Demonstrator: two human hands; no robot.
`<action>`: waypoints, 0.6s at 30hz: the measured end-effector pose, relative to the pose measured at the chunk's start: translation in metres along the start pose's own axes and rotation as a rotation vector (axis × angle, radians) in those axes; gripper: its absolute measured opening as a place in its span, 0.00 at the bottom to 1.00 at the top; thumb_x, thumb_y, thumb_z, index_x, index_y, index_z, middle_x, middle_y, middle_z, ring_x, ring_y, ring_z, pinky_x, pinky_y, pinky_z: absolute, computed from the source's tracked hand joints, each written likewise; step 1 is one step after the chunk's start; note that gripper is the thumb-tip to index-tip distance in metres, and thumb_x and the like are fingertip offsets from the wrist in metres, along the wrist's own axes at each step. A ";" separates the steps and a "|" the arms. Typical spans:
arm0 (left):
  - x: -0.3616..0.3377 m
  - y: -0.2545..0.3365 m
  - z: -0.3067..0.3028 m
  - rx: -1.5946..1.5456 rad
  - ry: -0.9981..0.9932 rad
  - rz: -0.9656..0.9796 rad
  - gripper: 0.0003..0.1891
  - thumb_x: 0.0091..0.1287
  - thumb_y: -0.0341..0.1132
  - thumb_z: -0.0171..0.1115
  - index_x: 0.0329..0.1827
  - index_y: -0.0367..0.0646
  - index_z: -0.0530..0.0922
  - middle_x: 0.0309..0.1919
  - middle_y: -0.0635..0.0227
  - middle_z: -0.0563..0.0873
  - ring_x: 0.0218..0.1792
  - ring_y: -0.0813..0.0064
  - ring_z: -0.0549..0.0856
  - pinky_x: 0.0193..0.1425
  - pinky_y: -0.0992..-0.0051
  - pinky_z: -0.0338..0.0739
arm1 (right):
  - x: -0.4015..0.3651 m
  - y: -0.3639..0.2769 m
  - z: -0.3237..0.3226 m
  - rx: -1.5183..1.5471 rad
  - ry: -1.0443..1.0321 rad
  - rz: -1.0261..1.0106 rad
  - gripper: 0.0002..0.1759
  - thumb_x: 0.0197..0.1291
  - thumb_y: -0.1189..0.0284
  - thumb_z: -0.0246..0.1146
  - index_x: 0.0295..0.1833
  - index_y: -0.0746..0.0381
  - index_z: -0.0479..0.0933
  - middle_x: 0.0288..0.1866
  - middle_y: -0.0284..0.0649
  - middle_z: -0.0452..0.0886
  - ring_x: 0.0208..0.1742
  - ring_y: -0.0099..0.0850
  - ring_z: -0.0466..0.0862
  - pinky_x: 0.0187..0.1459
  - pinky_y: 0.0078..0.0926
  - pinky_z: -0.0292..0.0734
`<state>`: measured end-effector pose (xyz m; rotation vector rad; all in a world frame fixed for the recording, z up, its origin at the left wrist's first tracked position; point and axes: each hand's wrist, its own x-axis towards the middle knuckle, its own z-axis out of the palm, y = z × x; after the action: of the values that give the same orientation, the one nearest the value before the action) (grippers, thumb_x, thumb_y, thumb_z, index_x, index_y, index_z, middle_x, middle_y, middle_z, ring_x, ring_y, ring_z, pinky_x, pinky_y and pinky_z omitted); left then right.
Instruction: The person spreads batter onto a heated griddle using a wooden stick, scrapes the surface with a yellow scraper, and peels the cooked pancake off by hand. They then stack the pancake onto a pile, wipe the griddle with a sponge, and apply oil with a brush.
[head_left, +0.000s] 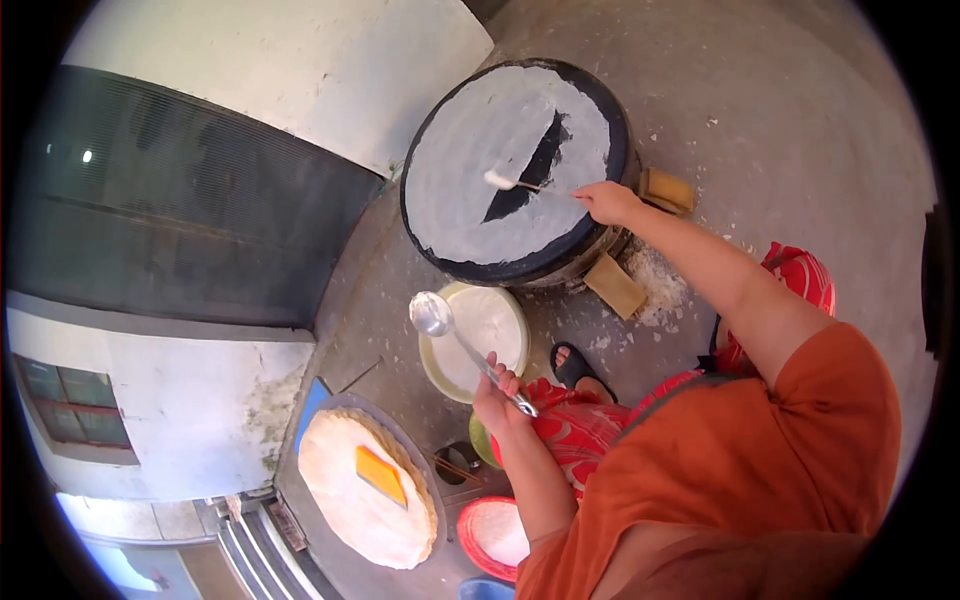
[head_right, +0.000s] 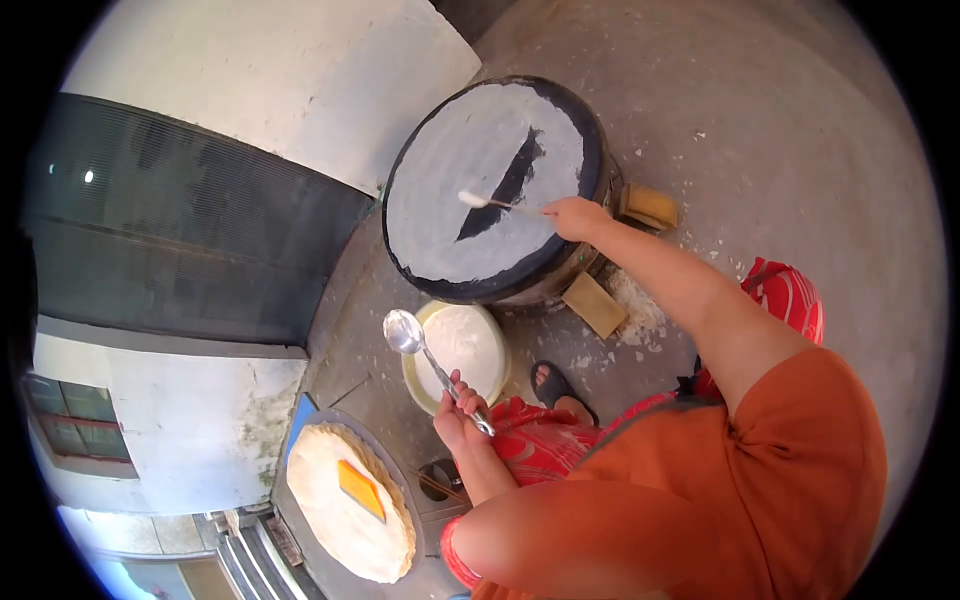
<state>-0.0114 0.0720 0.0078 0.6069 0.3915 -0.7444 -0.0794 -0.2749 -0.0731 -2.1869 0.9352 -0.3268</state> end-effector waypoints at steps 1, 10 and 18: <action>-0.001 0.000 0.000 -0.003 0.000 0.002 0.17 0.68 0.35 0.36 0.51 0.30 0.65 0.27 0.65 0.70 0.20 0.79 0.67 0.19 0.82 0.64 | -0.004 -0.007 -0.009 -0.002 -0.001 -0.003 0.14 0.58 0.66 0.51 0.49 0.50 0.76 0.44 0.42 0.79 0.46 0.40 0.78 0.46 0.31 0.73; 0.000 0.002 -0.004 0.030 -0.030 0.014 0.18 0.68 0.36 0.35 0.51 0.30 0.65 0.27 0.65 0.70 0.20 0.79 0.67 0.20 0.81 0.64 | 0.004 0.010 0.015 -0.028 -0.042 -0.117 0.15 0.58 0.65 0.51 0.49 0.50 0.76 0.45 0.40 0.78 0.46 0.41 0.77 0.48 0.31 0.72; -0.003 0.007 -0.012 -0.015 -0.054 -0.013 0.18 0.68 0.36 0.35 0.50 0.30 0.65 0.28 0.64 0.70 0.20 0.79 0.67 0.20 0.81 0.64 | -0.040 -0.048 -0.090 -0.372 0.091 -0.219 0.15 0.47 0.68 0.55 0.43 0.48 0.79 0.38 0.39 0.80 0.40 0.36 0.80 0.40 0.33 0.75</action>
<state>-0.0097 0.0848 0.0024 0.5693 0.3506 -0.7678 -0.1251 -0.2710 0.0265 -2.6453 0.8595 -0.3833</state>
